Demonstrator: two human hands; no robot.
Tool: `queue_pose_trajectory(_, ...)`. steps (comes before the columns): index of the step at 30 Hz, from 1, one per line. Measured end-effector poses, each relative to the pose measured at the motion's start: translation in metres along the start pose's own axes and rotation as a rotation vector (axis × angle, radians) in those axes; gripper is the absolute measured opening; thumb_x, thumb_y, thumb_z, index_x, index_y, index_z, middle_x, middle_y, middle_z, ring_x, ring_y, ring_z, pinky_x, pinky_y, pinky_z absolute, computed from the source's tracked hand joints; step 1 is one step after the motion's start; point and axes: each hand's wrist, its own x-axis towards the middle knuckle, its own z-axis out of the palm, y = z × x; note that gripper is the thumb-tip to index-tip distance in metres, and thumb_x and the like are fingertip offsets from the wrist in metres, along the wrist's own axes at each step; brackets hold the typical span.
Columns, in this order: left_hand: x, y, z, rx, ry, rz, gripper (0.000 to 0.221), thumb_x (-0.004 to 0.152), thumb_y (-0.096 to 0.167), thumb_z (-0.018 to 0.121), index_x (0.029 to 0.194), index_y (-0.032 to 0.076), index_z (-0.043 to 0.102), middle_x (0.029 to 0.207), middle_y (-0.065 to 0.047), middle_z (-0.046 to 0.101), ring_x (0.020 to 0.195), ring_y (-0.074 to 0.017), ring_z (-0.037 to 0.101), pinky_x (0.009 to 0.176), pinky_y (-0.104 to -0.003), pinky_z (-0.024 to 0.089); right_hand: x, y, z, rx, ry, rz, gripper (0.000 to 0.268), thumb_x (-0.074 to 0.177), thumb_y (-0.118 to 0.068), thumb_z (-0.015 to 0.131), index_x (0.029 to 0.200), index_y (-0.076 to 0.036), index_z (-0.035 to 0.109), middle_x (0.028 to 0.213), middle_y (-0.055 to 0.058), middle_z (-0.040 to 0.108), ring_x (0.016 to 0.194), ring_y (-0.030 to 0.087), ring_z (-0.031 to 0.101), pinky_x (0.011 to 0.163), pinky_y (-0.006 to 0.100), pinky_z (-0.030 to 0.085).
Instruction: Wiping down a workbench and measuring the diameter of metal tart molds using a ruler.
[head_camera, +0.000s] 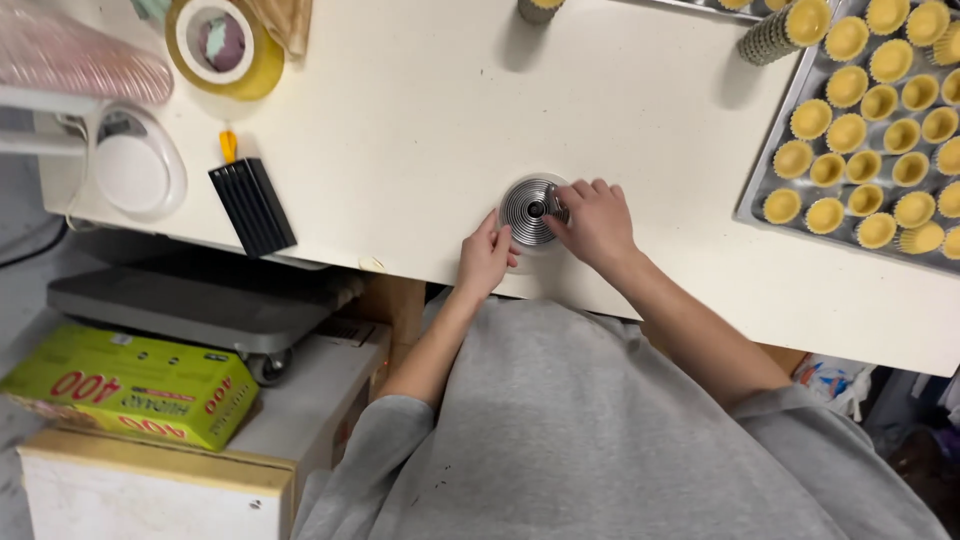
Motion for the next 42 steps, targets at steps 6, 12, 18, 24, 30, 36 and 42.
queue_pose_trajectory(6,-0.002,0.012,0.014,0.009,0.054,-0.11,0.06,0.102,0.027,0.058,0.152,-0.003,0.041,0.073,-0.006,0.075,0.056,-0.0076,0.063,0.054,-0.024,0.051,0.007,0.03,0.018,-0.288,-0.084,-0.173,0.027,0.081,-0.024,0.079,0.106,-0.016,0.073,0.094,0.0,0.072,0.095,0.023,0.061,0.086,0.04,0.044)
queue_pose_trajectory(12,-0.005,0.005,0.008,0.132,0.195,-0.048,0.047,0.103,0.026,0.061,0.145,0.004,0.057,0.086,-0.008,0.072,0.072,-0.0106,0.063,0.066,-0.026,0.053,-0.008,0.03,-0.016,0.282,-0.1,0.058,0.014,0.083,-0.012,0.076,0.097,-0.012,0.077,0.086,0.001,0.074,0.078,0.019,0.06,0.073,0.036,0.049)
queue_pose_trajectory(18,-0.026,0.055,0.017,0.503,0.494,0.704,0.034,0.097,0.014,0.068,0.13,0.008,0.062,0.123,-0.011,0.061,0.115,-0.0283,0.062,0.098,-0.038,0.053,-0.014,0.046,0.012,0.74,-0.033,0.339,0.011,0.089,-0.01,0.076,0.099,-0.009,0.078,0.086,0.004,0.076,0.067,0.016,0.057,0.062,0.031,0.048)
queue_pose_trajectory(24,-0.014,0.086,0.012,0.484,0.102,0.48,0.032,0.092,0.014,0.073,0.124,0.007,0.07,0.106,-0.008,0.07,0.101,-0.026,0.066,0.091,-0.038,0.054,-0.012,0.025,-0.02,0.656,-0.004,0.081,0.025,0.09,-0.01,0.077,0.115,-0.012,0.078,0.098,0.005,0.076,0.079,0.014,0.063,0.064,0.03,0.05)
queue_pose_trajectory(30,-0.004,0.072,0.016,0.467,0.069,0.512,0.021,0.093,0.008,0.071,0.114,0.006,0.071,0.105,-0.008,0.07,0.092,-0.0216,0.07,0.083,-0.034,0.057,-0.082,0.085,-0.012,0.722,0.199,0.289,0.024,0.094,-0.011,0.072,0.117,-0.009,0.075,0.109,0.003,0.077,0.081,0.01,0.065,0.067,0.026,0.051)
queue_pose_trajectory(36,-0.018,0.08,0.05,0.479,-0.02,0.646,0.017,0.093,0.006,0.072,0.109,0.005,0.072,0.104,-0.009,0.07,0.092,-0.023,0.067,0.082,-0.034,0.056,-0.193,0.134,0.007,0.768,0.372,0.674,0.018,0.097,-0.01,0.07,0.114,-0.005,0.075,0.102,0.001,0.078,0.077,0.006,0.061,0.066,0.022,0.048)
queue_pose_trajectory(42,-0.034,0.074,0.09,0.49,-0.528,0.78,0.015,0.095,0.006,0.069,0.11,0.007,0.071,0.104,-0.008,0.071,0.097,-0.0242,0.068,0.085,-0.035,0.055,-0.285,0.075,0.042,0.914,0.873,0.924,0.016,0.101,-0.008,0.068,0.116,-0.002,0.071,0.105,0.003,0.076,0.092,0.005,0.068,0.082,0.021,0.055)
